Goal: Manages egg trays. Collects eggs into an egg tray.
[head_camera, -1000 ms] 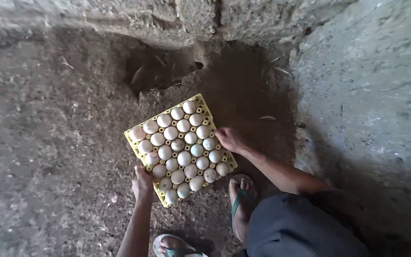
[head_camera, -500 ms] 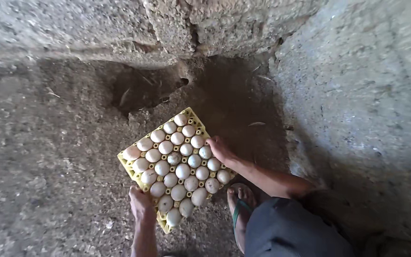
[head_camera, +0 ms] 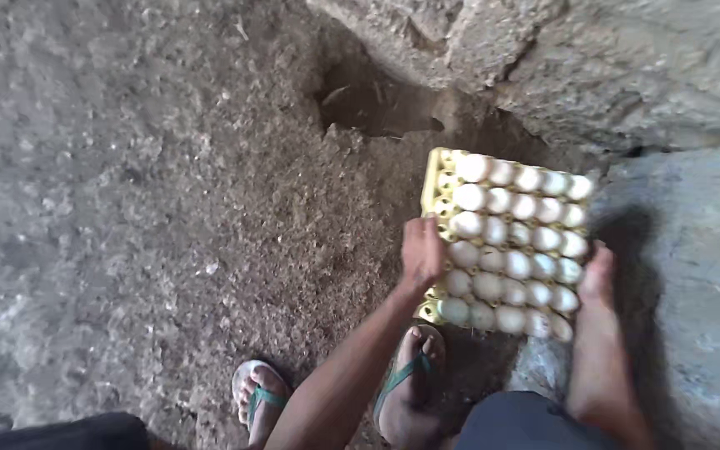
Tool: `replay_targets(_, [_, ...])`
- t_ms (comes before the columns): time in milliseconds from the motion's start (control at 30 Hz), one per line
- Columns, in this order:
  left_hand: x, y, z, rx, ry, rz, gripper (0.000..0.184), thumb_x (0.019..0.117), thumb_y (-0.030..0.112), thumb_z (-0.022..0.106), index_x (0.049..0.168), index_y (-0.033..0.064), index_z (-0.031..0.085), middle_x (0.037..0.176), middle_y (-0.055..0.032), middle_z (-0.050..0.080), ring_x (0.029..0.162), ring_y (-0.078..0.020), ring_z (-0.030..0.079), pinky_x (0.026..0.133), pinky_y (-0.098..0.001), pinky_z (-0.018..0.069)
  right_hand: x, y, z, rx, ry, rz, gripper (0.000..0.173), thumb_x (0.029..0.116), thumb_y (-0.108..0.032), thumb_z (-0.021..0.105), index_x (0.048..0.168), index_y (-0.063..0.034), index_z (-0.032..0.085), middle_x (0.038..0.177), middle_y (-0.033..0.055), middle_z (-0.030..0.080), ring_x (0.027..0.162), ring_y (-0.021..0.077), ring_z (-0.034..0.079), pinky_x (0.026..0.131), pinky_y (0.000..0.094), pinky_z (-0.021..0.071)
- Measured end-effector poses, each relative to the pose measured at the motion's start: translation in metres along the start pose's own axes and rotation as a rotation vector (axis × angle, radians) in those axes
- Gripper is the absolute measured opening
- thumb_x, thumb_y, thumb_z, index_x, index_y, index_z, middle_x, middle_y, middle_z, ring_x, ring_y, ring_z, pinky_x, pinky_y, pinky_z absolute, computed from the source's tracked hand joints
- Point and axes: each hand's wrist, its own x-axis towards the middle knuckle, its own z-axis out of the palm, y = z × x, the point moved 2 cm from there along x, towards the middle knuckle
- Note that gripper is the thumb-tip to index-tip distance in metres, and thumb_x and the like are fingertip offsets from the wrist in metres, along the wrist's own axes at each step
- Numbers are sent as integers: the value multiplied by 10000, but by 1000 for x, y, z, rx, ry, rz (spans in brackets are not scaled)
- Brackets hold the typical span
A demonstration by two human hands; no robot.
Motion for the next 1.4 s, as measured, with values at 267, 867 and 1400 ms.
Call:
replay_targets(267, [-22, 33, 17, -24, -183, 116, 547, 1116, 379, 225, 1333, 0, 555, 1205, -237, 645, 1166, -341, 614, 988, -560, 475, -3, -17, -49, 343, 4, -69, 509, 1125, -337, 171, 1516, -65, 350, 1402, 31, 538, 1230, 43, 555, 1054, 261, 470])
replay_targets(867, [0, -64, -254, -211, 545, 217, 449, 1078, 298, 134, 999, 101, 529, 731, 48, 618, 680, -70, 637, 645, -309, 569, -112, -62, 216, 9, -860, -1, 645, 1124, -456, 203, 1508, 0, 451, 1562, 221, 444, 1485, 307, 390, 1215, 534, 319])
replay_targets(1400, [32, -105, -276, -102, 430, -186, 632, 1106, 467, 121, 1289, 44, 553, 897, -97, 596, 748, -185, 567, 704, -381, 502, 77, 21, 51, -624, -137, -14, 629, 1062, -424, 492, 1472, 52, 473, 1440, 346, 511, 1371, 482, 481, 1148, 630, 357])
